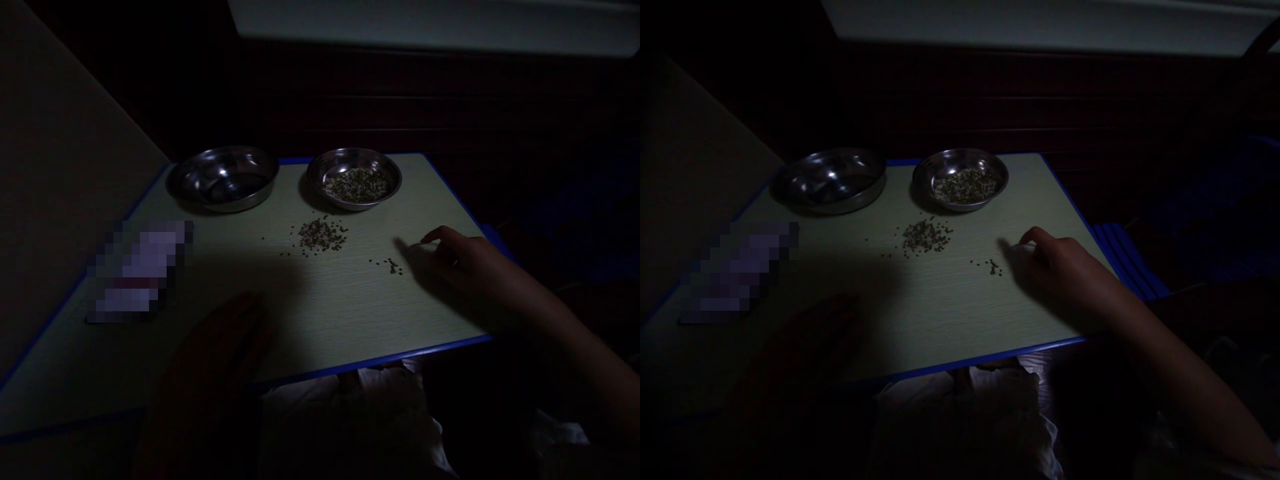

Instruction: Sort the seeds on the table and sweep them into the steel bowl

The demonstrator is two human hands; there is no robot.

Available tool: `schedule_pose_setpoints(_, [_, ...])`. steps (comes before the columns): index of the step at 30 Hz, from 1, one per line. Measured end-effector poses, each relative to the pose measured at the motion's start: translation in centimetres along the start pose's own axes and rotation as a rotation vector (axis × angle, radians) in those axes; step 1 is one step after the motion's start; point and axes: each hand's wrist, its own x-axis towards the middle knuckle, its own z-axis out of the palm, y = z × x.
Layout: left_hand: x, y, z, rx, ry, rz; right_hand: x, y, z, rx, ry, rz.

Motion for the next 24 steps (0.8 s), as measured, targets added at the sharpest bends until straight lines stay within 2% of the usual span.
schedule_pose_setpoints(6, [0.0, 0.2, -0.2, -0.023, -0.057, -0.043, 2.4, 0.9, -0.4, 0.017, 0.028, -0.009])
schedule_pose_setpoints(8, [0.0, -0.1, 0.0, -0.026, -0.045, -0.056, 2.6, 1.1, -0.7, 0.07, 0.022, -0.028])
schedule_pose_setpoints(10, [0.0, -0.5, 0.4, -0.016, 0.013, 0.008, 2.4, 1.3, -0.9, 0.111, 0.013, -0.072])
schedule_pose_setpoints(13, [0.0, -0.9, 0.9, 0.006, 0.007, 0.021, 2.0, 1.3, -1.0, 0.106, -0.032, -0.104])
schedule_pose_setpoints(16, [0.1, -0.7, 0.8, -0.008, 0.027, 0.033, 1.8, 1.0, -0.6, 0.069, -0.068, -0.082])
schedule_pose_setpoints(21, [0.0, 0.0, 0.1, -0.016, -0.016, 0.009, 2.4, 1.0, 0.1, 0.003, -0.019, -0.045])
schedule_pose_setpoints(24, [0.0, -0.2, 0.2, -0.007, 0.053, 0.06, 3.0, 1.3, 0.0, -0.026, 0.002, -0.024])
